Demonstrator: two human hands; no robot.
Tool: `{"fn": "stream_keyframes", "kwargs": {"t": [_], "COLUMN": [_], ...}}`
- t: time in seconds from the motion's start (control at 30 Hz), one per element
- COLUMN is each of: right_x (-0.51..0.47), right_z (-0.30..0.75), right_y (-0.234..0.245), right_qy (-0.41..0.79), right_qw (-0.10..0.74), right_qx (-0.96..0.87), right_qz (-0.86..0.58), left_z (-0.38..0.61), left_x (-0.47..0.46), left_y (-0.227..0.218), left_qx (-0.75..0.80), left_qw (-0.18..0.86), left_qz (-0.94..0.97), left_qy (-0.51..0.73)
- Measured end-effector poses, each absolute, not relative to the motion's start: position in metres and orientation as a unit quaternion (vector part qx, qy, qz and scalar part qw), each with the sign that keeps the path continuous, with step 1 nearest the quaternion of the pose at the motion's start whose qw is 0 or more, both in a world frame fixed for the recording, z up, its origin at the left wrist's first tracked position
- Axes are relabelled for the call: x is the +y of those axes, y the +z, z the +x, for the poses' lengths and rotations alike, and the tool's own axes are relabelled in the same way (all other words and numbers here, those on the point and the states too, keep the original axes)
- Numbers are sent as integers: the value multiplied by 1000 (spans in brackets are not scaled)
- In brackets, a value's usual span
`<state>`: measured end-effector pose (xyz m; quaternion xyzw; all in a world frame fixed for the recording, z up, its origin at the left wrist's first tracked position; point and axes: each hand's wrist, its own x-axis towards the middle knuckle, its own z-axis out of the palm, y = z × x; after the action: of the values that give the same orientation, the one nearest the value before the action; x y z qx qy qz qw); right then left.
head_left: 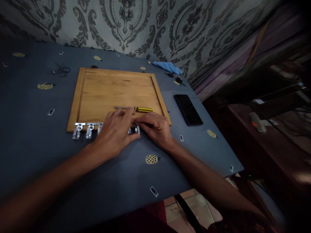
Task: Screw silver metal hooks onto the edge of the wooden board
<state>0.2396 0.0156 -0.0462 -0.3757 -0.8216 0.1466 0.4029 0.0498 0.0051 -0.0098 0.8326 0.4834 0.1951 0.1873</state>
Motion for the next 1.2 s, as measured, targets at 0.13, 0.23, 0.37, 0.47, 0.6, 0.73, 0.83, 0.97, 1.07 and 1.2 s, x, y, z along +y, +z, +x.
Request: {"fn": "stream_keyframes", "kwargs": {"t": [0.13,0.23,0.37,0.47,0.6,0.73,0.83,0.97,1.07,1.2], "right_x": [15,15,16,17,16,10,7,8,13,21], "right_z": [239,240,245,251,254,255,256,253,250,249], "right_y": [-45,-44,-42,-37,-31,-31,-33,-36,-38,-41], "right_qy": [144,143,147,132,125,108,81,88,120,147], "right_qw": [394,380,370,374,339,319,336,361,358,350], "right_qx": [-826,-832,-832,-832,-864,-883,-880,-869,-857,-859], "right_qz": [-376,-378,-385,-388,-350,-327,-326,-328,-351,-342], "left_z": [50,50,50,50,50,49,49,49,50,50], "left_x": [5,5,5,5,5,5,5,5,5,5], "left_y": [-9,-8,-6,-5,-6,-7,-7,-6,-5,-4], "left_qx": [477,483,491,492,489,485,480,484,485,489], "left_qw": [186,187,188,191,196,202,206,200,200,204], "left_qz": [836,834,832,832,830,829,831,830,830,827], "left_qy": [198,191,177,173,182,192,193,191,190,186]}}
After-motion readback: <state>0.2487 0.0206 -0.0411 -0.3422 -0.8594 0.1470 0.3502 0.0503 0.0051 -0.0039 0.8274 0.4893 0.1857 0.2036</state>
